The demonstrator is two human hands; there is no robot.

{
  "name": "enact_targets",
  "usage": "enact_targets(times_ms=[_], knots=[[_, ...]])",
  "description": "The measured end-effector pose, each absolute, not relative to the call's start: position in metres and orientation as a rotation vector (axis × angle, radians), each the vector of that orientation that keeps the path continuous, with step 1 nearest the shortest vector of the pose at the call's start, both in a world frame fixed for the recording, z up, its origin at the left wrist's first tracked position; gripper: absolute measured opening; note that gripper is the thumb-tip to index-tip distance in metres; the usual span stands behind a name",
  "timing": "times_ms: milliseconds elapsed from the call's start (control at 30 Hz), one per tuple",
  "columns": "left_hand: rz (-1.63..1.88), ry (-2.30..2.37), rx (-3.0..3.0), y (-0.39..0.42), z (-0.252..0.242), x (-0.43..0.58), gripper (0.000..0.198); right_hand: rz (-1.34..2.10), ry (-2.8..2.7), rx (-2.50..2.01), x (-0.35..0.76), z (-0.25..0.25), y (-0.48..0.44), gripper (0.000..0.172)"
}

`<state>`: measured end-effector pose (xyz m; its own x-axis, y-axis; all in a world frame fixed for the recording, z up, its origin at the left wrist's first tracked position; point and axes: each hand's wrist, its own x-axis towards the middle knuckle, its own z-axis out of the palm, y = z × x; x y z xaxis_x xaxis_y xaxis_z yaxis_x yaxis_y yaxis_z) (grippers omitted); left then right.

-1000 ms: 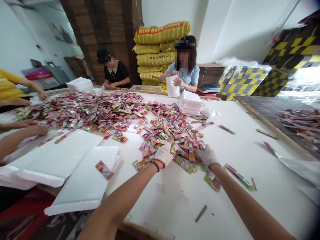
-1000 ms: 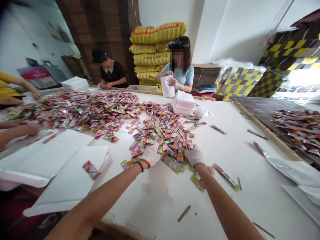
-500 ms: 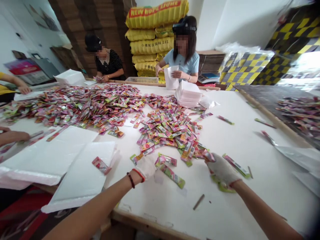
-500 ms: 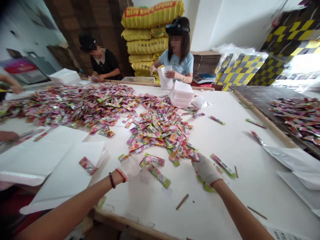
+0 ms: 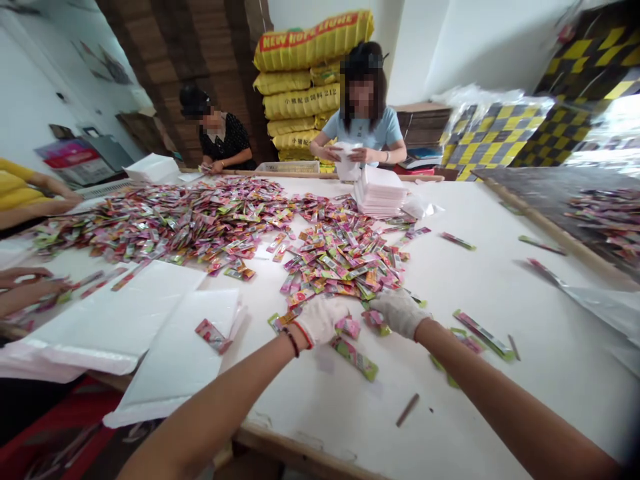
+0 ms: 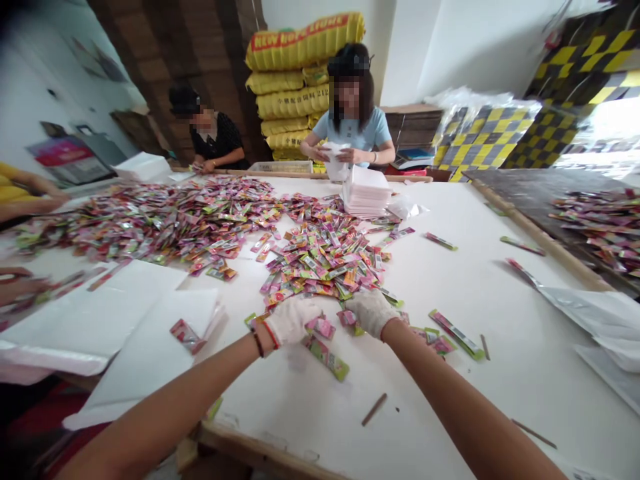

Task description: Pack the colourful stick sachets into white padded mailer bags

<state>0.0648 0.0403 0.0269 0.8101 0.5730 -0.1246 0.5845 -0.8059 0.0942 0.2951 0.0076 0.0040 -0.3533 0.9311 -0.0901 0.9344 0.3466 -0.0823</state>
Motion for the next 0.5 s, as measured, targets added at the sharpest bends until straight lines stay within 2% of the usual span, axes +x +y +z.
enact_targets(times_ms=[167, 333, 500], knots=[[-0.096, 0.919, 2.891, 0.047, 0.004, 0.076, 0.017, -0.110, 2.584, 1.867, 0.302, 0.014, 0.002, 0.022], [0.071, 1.226, 2.671, 0.080, 0.028, 0.075, 0.032, 0.033, 2.705, 2.165, 0.337, 0.042, 0.001, 0.025], [0.010, 1.453, 2.582, 0.119, 0.044, 0.093, 0.039, -0.073, 2.528, 1.909, 0.336, 0.037, 0.012, 0.031]])
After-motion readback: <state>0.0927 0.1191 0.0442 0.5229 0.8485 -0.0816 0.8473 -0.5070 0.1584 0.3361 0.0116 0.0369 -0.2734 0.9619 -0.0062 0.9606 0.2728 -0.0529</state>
